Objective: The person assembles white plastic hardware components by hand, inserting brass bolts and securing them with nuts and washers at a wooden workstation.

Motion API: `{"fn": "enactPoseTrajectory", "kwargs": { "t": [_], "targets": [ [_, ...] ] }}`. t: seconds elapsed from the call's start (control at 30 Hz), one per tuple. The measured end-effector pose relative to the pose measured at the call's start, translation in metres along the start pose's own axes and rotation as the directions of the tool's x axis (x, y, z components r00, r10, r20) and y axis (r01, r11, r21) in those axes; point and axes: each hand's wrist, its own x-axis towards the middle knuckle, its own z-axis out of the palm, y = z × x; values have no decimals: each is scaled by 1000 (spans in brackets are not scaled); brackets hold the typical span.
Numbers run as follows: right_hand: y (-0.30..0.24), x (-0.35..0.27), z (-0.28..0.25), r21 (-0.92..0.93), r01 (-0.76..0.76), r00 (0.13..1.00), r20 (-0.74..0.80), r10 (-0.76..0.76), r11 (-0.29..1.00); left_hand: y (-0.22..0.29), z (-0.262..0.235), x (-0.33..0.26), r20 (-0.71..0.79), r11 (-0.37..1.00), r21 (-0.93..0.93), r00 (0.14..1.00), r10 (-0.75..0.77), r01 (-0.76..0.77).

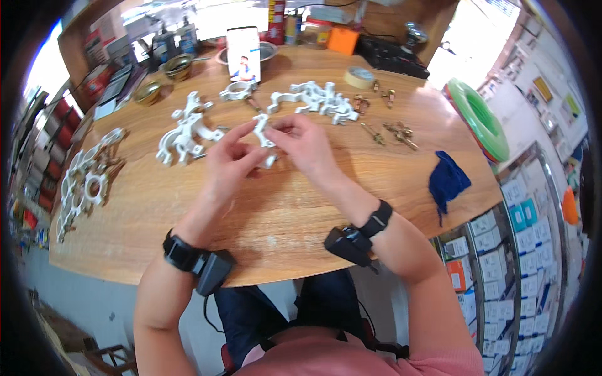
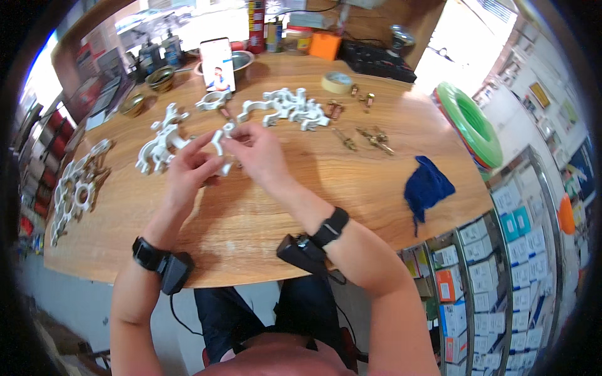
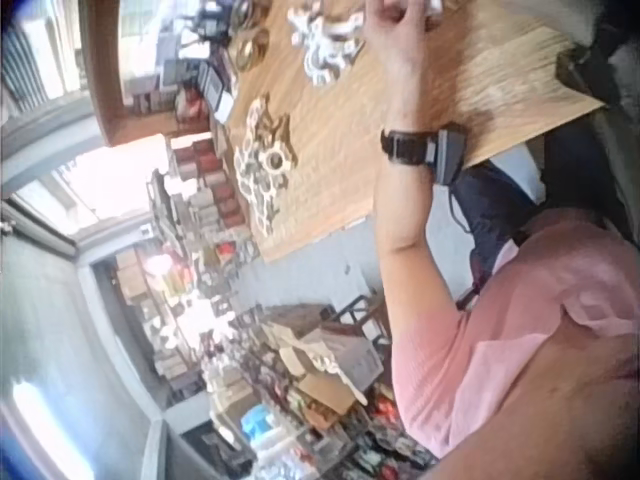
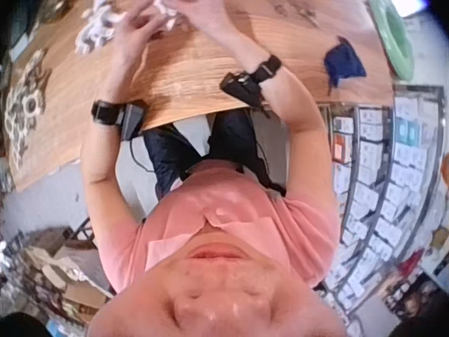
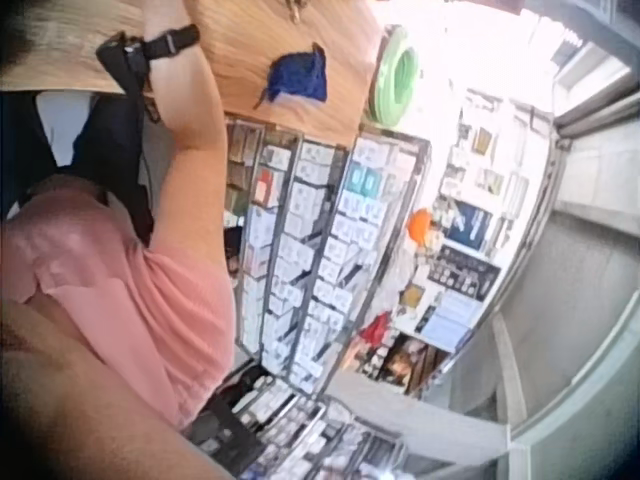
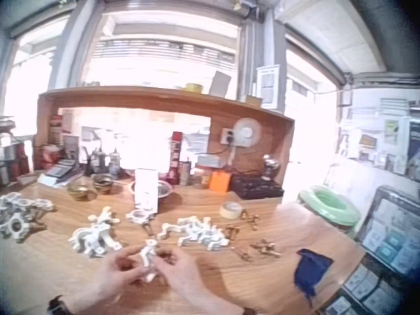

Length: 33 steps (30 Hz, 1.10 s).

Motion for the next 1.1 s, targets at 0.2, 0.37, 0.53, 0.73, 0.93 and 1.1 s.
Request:
{"fn": "enactPoseTrajectory", "kwargs": {
  "t": [0.2,0.37,0.53,0.73,0.93,1.1],
  "targets": [
    [0,-2,-4,90,-191,976,122,180,977,2,-5,-1,46,1000,-20,999,5,-4],
    [-2,-2,-4,150,-121,992,-7,124,981,0,-3,2,43,1000,-13,999,20,-20],
    [-2,-4,-2,131,-234,969,106,221,963,-1,-7,2,76,997,75,997,18,-24],
    [-9,-5,0,218,-243,969,11,246,945,-7,-7,5,52,996,54,997,62,-65],
    [-5,-7,2,124,-212,976,72,204,969,-7,-9,5,60,996,59,996,68,-72],
    [-4,-4,-2,207,-211,977,16,213,955,-7,-10,5,96,997,76,995,27,-34]
  ]
}}
